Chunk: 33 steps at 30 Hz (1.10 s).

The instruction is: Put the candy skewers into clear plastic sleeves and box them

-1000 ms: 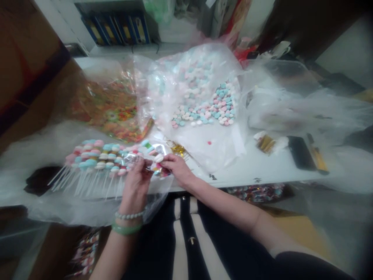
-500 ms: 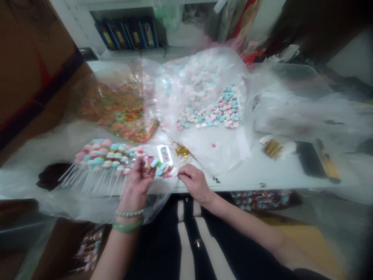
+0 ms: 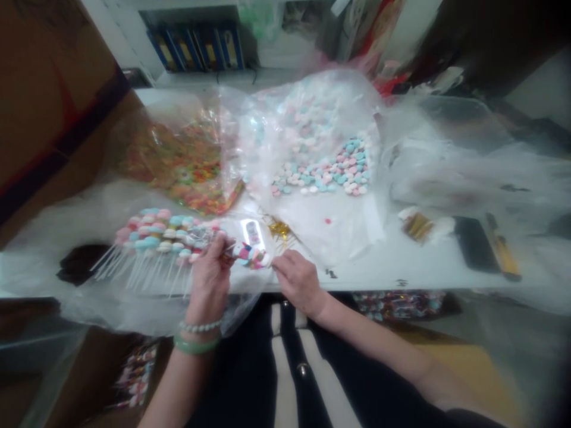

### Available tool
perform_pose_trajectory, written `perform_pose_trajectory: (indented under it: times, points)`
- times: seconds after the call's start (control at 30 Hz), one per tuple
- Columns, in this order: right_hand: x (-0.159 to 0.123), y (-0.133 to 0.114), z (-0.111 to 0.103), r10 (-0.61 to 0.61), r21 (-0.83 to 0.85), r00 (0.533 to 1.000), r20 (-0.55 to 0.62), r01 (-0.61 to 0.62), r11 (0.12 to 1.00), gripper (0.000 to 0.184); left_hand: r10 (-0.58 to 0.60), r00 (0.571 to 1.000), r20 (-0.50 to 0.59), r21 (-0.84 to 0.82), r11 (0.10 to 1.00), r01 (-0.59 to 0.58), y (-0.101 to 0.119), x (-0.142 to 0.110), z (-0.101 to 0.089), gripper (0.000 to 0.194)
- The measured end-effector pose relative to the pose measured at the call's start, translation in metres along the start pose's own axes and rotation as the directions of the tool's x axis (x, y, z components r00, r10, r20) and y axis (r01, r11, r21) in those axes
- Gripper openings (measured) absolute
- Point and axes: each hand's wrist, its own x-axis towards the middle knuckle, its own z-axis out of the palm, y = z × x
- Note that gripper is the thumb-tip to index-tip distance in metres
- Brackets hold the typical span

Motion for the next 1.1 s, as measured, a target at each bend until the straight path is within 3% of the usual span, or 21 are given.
perform_pose_trajectory:
  times: [0.1, 0.17, 0.3, 0.37, 0.43, 0.5, 0.53, 0.6, 0.67, 0.73, 0.77, 0.83, 0.9, 0.93, 1.0, 1.1]
  points:
    - [0.002, 0.002, 0.004, 0.094, 0.184, 0.995, 0.034, -0.099, 0.978, 0.02, 0.028, 0.999, 0.046, 0.098, 0.995, -0.032, -0.003, -0.004, 0.002, 0.03]
    - [0.005, 0.002, 0.007, 0.207, 0.332, 0.973, 0.102, -0.229, 0.915, 0.017, 0.007, 0.997, 0.079, 0.106, 0.994, -0.016, -0.006, -0.004, 0.001, 0.031]
    - [0.009, 0.0, 0.01, 0.39, 0.511, 0.867, 0.31, -0.498, 0.701, 0.011, -0.054, 0.993, 0.104, 0.062, 0.997, 0.048, -0.015, -0.005, 0.0, 0.029]
    - [0.01, -0.003, 0.011, 0.417, 0.586, 0.806, 0.42, -0.592, 0.554, 0.007, -0.038, 0.994, 0.106, 0.045, 0.998, 0.033, -0.019, -0.007, 0.0, 0.029]
    - [0.01, -0.003, 0.013, 0.417, 0.641, 0.717, 0.559, -0.692, 0.331, 0.001, -0.02, 0.994, 0.11, 0.018, 1.0, 0.018, -0.022, -0.009, 0.0, 0.029]
    - [0.009, -0.002, 0.016, 0.399, 0.649, 0.626, 0.67, -0.755, 0.094, 0.009, -0.029, 0.995, 0.095, 0.0, 1.0, 0.029, -0.024, -0.009, -0.001, 0.028]
    - [0.008, -0.001, 0.018, 0.398, 0.648, 0.597, 0.696, -0.762, 0.01, 0.012, -0.038, 0.996, 0.081, -0.001, 0.999, 0.038, -0.025, -0.009, -0.002, 0.027]
    - [0.008, 0.001, 0.021, 0.408, 0.653, 0.579, 0.706, -0.755, -0.06, 0.017, -0.049, 0.997, 0.057, 0.016, 0.999, 0.048, -0.026, -0.008, -0.004, 0.028]
    - [0.008, 0.002, 0.023, 0.422, 0.654, 0.583, 0.695, -0.755, -0.035, 0.016, -0.047, 0.997, 0.056, 0.055, 0.998, 0.044, -0.025, -0.007, -0.006, 0.029]
    - [0.008, 0.002, 0.022, 0.436, 0.649, 0.61, 0.661, -0.757, 0.076, 0.011, -0.035, 0.998, 0.057, 0.106, 0.994, 0.029, -0.025, -0.008, -0.007, 0.03]
    - [0.009, 0.002, 0.021, 0.45, 0.645, 0.643, 0.62, -0.744, 0.174, 0.007, -0.03, 0.998, 0.057, 0.133, 0.991, 0.022, -0.024, -0.009, -0.007, 0.031]
    - [0.008, 0.002, 0.02, 0.457, 0.603, 0.758, 0.465, -0.649, 0.463, 0.004, -0.025, 0.998, 0.054, 0.167, 0.986, 0.016, -0.023, -0.011, -0.004, 0.032]
    - [0.005, 0.002, 0.019, 0.369, 0.451, 0.889, 0.272, -0.456, 0.767, 0.012, -0.042, 0.998, 0.05, 0.161, 0.986, 0.034, -0.023, -0.013, -0.002, 0.034]
    - [0.002, 0.002, 0.019, 0.293, 0.337, 0.936, 0.195, -0.344, 0.876, 0.015, -0.055, 0.997, 0.044, 0.144, 0.988, 0.049, -0.023, -0.013, -0.001, 0.035]
    - [-0.003, 0.004, 0.02, 0.136, 0.107, 0.983, 0.12, -0.149, 0.983, 0.019, -0.082, 0.996, 0.032, 0.103, 0.992, 0.079, -0.025, -0.012, -0.001, 0.036]
    - [-0.009, 0.005, 0.022, 0.011, -0.079, 0.994, 0.106, -0.003, 0.997, 0.021, -0.117, 0.992, 0.048, 0.089, 0.99, 0.112, -0.029, -0.009, -0.004, 0.036]
